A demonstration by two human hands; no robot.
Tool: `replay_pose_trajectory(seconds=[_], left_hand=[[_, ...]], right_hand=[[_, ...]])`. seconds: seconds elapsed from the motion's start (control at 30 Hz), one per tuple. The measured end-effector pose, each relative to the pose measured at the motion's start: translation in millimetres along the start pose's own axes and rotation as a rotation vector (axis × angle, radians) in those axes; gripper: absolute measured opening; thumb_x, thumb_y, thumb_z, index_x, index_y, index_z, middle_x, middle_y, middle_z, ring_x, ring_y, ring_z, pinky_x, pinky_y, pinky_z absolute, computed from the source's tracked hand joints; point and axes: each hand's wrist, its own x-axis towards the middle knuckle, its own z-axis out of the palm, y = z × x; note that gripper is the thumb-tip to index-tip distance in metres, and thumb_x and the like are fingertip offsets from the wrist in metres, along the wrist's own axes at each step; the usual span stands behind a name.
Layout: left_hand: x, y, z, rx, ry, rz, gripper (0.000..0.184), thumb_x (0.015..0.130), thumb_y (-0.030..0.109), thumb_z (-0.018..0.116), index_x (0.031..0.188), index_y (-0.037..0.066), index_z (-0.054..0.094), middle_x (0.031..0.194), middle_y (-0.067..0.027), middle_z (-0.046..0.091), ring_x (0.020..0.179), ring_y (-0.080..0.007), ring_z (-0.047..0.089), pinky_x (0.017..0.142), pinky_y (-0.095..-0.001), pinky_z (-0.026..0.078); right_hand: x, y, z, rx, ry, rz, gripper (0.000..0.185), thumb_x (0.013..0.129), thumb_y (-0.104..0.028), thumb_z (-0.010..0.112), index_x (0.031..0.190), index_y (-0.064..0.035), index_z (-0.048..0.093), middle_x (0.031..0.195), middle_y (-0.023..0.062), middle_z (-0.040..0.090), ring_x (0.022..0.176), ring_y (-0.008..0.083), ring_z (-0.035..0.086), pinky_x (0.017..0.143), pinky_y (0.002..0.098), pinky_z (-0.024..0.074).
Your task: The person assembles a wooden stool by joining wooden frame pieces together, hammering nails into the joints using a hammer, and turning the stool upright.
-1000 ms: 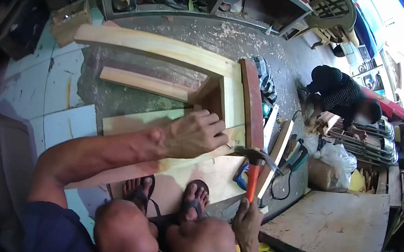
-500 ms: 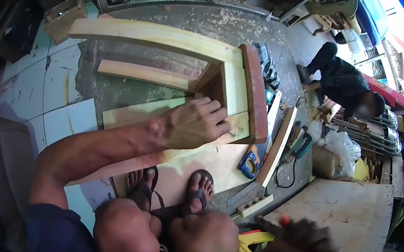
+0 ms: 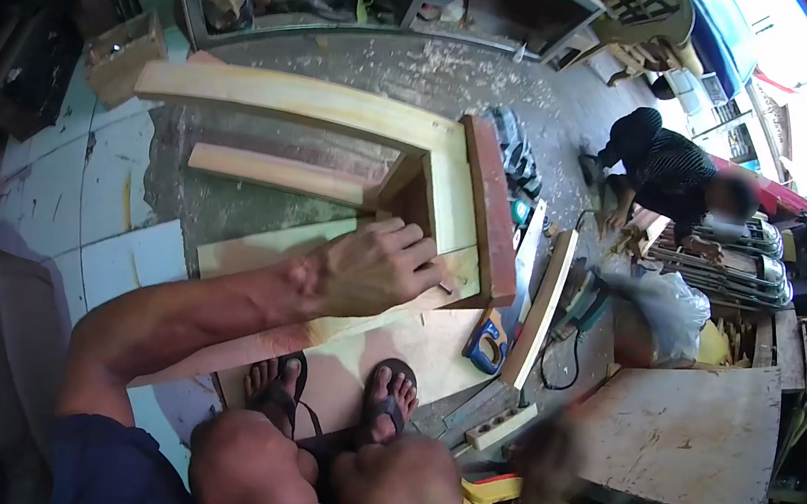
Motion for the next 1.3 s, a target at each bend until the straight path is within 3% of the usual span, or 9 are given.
replay_pose_trajectory(seconds=[0.07, 0.27, 0.43, 0.63, 0.73, 0.83, 1.07, 1.2, 1.3], left_hand=[[2, 4, -5, -0.046, -0.047, -0.018, 0.013, 0.084, 0.021, 0.060, 0.084, 0.008, 0.062, 0.082, -0.0062, 0.059, 0.078, -0.0211, 0.060, 0.069, -0.0342, 0.050], [4, 4, -4, -0.010, -0.007, 0.010, 0.014, 0.084, 0.021, 0.060, 0.081, 0.008, 0.061, 0.080, -0.0051, 0.060, 0.076, -0.0198, 0.060, 0.068, -0.0337, 0.050], [2, 3, -6, -0.017, -0.036, 0.016, 0.016, 0.086, 0.024, 0.060, 0.086, 0.008, 0.062, 0.080, -0.0050, 0.059, 0.076, -0.0197, 0.060, 0.070, -0.0329, 0.049], [1, 5, -2, 0.003, -0.030, 0.010, 0.013, 0.085, 0.022, 0.060, 0.082, 0.010, 0.062, 0.080, -0.0045, 0.059, 0.076, -0.0196, 0.058, 0.068, -0.0336, 0.047], [2, 6, -7, 0.003, -0.033, 0.018, 0.011, 0.081, 0.019, 0.060, 0.081, 0.008, 0.058, 0.078, -0.0041, 0.054, 0.076, -0.0190, 0.055, 0.071, -0.0325, 0.046], [2, 6, -4, 0.010, -0.008, 0.034, 0.011, 0.080, 0.018, 0.060, 0.082, 0.008, 0.059, 0.079, -0.0036, 0.054, 0.077, -0.0187, 0.056, 0.070, -0.0325, 0.046], [1, 8, -8, 0.005, -0.042, 0.032, 0.014, 0.084, 0.022, 0.062, 0.081, 0.008, 0.061, 0.076, -0.0040, 0.057, 0.073, -0.0189, 0.058, 0.068, -0.0320, 0.047], [-1, 7, -4, 0.039, -0.033, 0.060, 0.012, 0.083, 0.021, 0.062, 0.082, 0.010, 0.061, 0.078, -0.0036, 0.061, 0.076, -0.0174, 0.061, 0.066, -0.0311, 0.047], [0, 6, -2, 0.033, -0.005, 0.024, 0.015, 0.085, 0.025, 0.061, 0.082, 0.011, 0.062, 0.078, -0.0030, 0.060, 0.077, -0.0167, 0.060, 0.066, -0.0306, 0.047]], right_hand=[[-41, 97, 31, -0.549, 0.193, -0.330, 0.016, 0.099, -0.016, 0.052, 0.093, -0.0010, 0.055, 0.071, 0.0177, 0.061, 0.058, 0.0322, 0.059, 0.053, 0.0426, 0.0433], [2, -26, 61, 0.106, -0.034, 0.163, 0.025, 0.103, -0.025, 0.051, 0.093, -0.0025, 0.057, 0.063, 0.0223, 0.054, 0.054, 0.0408, 0.057, 0.051, 0.0479, 0.0421], [14, -25, 63, -0.075, 0.098, -0.410, 0.032, 0.103, -0.029, 0.054, 0.086, -0.0024, 0.052, 0.058, 0.0002, 0.047, 0.049, 0.0132, 0.047, 0.046, 0.0325, 0.0361], [-6, -30, -24, 0.469, 0.362, 0.205, 0.036, 0.103, -0.023, 0.046, 0.069, -0.0110, 0.045, 0.057, -0.0019, 0.046, 0.042, 0.0177, 0.042, 0.044, 0.0319, 0.0366], [-5, -35, 10, 1.157, 0.274, -0.651, 0.025, 0.094, -0.030, 0.056, 0.084, -0.0069, 0.059, 0.067, -0.0003, 0.048, 0.063, 0.0152, 0.048, 0.062, 0.0378, 0.0458], [-22, -27, 61, -0.007, -0.067, 0.090, 0.014, 0.097, -0.008, 0.053, 0.087, 0.0007, 0.058, 0.072, 0.0122, 0.059, 0.061, 0.0264, 0.058, 0.057, 0.0350, 0.0445], [-36, -11, 30, 0.766, 0.226, -0.111, 0.032, 0.098, -0.039, 0.054, 0.092, -0.0082, 0.058, 0.073, 0.0034, 0.057, 0.061, 0.0212, 0.051, 0.058, 0.0383, 0.0477], [-15, -44, 50, -0.115, -0.103, 0.183, 0.020, 0.093, -0.022, 0.063, 0.092, -0.0021, 0.059, 0.067, 0.0095, 0.057, 0.060, 0.0220, 0.053, 0.061, 0.0337, 0.0506], [-31, -15, -13, 1.017, 0.109, -0.139, 0.025, 0.101, -0.022, 0.049, 0.094, 0.0012, 0.055, 0.071, 0.0067, 0.057, 0.064, 0.0205, 0.057, 0.064, 0.0267, 0.0513]])
